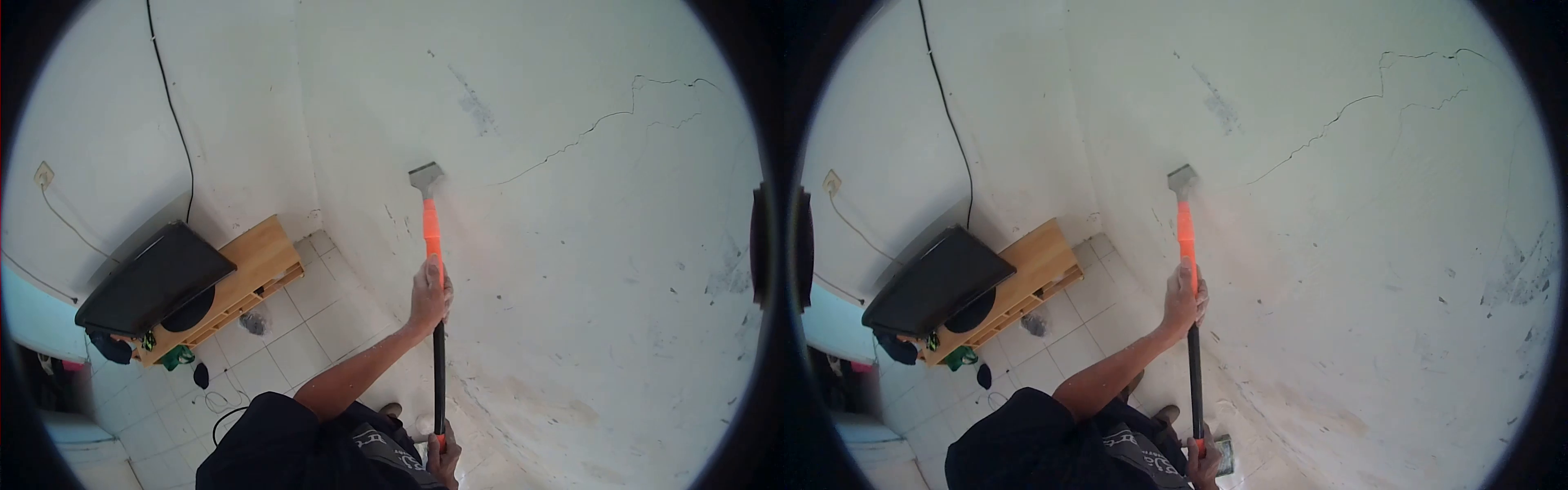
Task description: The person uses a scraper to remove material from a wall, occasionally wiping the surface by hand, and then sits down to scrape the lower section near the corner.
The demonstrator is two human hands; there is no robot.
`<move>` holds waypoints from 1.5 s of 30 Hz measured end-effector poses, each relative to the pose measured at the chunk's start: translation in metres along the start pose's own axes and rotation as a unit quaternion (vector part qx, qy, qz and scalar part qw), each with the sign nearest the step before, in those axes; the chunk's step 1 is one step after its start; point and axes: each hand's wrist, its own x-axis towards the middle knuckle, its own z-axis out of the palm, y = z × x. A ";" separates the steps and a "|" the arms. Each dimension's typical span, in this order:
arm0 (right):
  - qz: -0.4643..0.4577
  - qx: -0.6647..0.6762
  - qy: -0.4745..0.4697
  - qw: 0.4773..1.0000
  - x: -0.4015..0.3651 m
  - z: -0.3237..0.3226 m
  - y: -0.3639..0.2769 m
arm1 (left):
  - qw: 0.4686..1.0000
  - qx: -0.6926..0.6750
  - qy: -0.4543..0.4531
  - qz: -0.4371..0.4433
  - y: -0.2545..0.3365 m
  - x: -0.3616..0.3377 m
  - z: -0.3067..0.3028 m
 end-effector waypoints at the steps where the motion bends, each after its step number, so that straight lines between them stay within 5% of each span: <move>1: 0.019 -0.028 -0.019 0.999 0.011 0.004 -0.007 | 0.979 0.151 0.053 0.127 -0.075 0.051 -0.040; 2: 0.044 -0.056 -0.039 0.997 0.018 0.008 -0.017 | 0.954 0.190 0.107 0.207 -0.076 0.080 -0.050; 3: 0.042 -0.071 -0.037 0.996 0.037 0.017 -0.044 | 0.999 0.023 0.023 0.019 0.018 0.057 -0.034; 5: 0.034 -0.090 -0.033 0.995 0.070 0.033 -0.082 | 0.999 -0.040 0.014 0.031 0.071 0.082 -0.040; 10: -0.015 -0.056 -0.025 0.998 0.077 0.069 -0.062 | 0.999 -0.039 0.003 0.014 0.081 0.083 -0.060; 16: 0.050 0.032 -0.041 0.997 0.035 0.066 -0.017 | 0.997 -0.054 -0.036 -0.028 0.069 0.030 -0.059; 19: 0.018 -0.055 0.003 0.998 0.018 0.056 0.004 | 0.991 -0.099 -0.080 -0.048 0.062 0.010 -0.052; 21: -0.140 -0.225 0.147 0.953 0.013 0.052 0.020 | 0.990 -0.098 -0.098 -0.010 0.062 0.000 -0.043; 24: -0.129 -0.226 0.224 0.939 0.012 0.043 0.029 | 0.988 -0.096 -0.117 0.045 0.069 -0.017 -0.029; 26: -0.121 -0.191 0.228 0.947 0.015 0.034 0.043 | 0.986 -0.096 -0.123 0.058 0.067 -0.025 -0.023; 29: -0.007 -0.166 0.085 0.982 0.012 0.018 0.050 | 0.986 -0.051 -0.151 0.050 0.057 -0.040 -0.022; 32: 0.032 -0.165 0.045 0.985 0.008 0.013 0.076 | 0.980 -0.041 -0.196 0.021 0.044 -0.049 -0.025; 35: 0.112 -0.165 0.087 0.976 0.000 0.007 0.048 | 0.968 0.002 -0.247 0.047 0.044 -0.049 -0.030; 40: 0.020 -0.171 0.129 0.976 -0.027 -0.002 0.093 | 0.977 -0.078 -0.122 0.155 0.090 -0.010 -0.052; 43: 0.018 -0.192 0.126 0.973 -0.040 -0.014 0.111 | 0.988 0.006 -0.106 0.108 0.132 -0.001 -0.057; 45: -0.002 -0.216 0.123 0.969 -0.045 -0.019 0.121 | 0.969 0.216 -0.104 0.053 0.145 0.000 -0.057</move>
